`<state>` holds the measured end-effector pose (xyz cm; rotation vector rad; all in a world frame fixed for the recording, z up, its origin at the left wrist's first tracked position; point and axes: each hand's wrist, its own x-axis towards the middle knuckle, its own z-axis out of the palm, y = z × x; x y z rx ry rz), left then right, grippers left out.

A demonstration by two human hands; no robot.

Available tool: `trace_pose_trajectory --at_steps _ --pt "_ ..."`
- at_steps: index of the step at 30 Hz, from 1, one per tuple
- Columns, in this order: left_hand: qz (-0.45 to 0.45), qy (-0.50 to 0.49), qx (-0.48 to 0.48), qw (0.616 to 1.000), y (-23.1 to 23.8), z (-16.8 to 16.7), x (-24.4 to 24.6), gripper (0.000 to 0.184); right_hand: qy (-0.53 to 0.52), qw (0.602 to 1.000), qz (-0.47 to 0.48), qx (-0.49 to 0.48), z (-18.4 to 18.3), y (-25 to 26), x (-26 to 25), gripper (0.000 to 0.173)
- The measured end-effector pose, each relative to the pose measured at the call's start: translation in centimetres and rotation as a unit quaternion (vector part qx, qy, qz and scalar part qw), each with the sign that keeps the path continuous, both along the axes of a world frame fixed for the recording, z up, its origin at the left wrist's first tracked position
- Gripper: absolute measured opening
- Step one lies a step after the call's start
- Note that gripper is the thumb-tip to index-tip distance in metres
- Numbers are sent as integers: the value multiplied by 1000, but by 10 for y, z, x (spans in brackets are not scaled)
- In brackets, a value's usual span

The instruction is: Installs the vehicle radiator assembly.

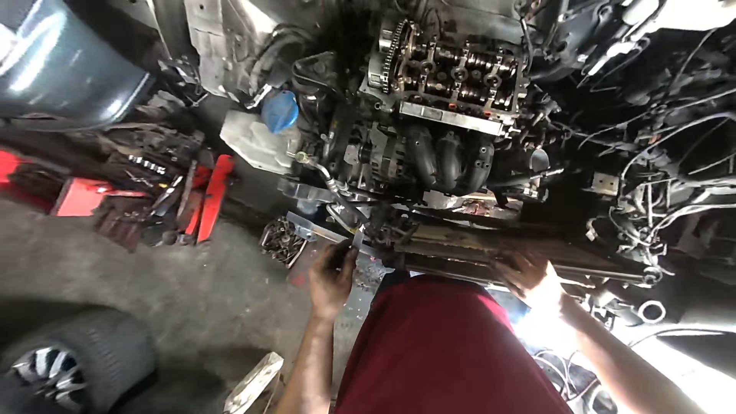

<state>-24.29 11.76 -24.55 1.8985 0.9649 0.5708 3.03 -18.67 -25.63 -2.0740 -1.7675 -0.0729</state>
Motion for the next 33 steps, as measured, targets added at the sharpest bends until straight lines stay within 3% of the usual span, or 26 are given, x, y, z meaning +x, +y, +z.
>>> trace_pose_trajectory --at_steps 11,16,19,23,27,29,33 --pt "-3 -27 -15 1000 0 5 8 20 -34 999 11 38 -7 -7 1 25" --pt "75 -22 -43 996 14 6 -3 18 -27 997 6 68 -12 -6 0 30" --pt "188 -8 -89 978 35 3 -9 16 -12 998 -26 61 -9 -4 -1 35" --pt "300 -14 -154 941 65 14 -15 22 36 996 -77 0 5 8 -5 37" --pt "294 -32 -143 945 71 16 -9 26 190 962 -161 -109 33 19 3 22" --pt "288 -61 -151 944 70 10 -8 23 258 934 -194 -153 43 30 16 23" --pt "263 -51 -162 950 59 -6 -6 18 303 895 -232 -231 51 47 37 24"
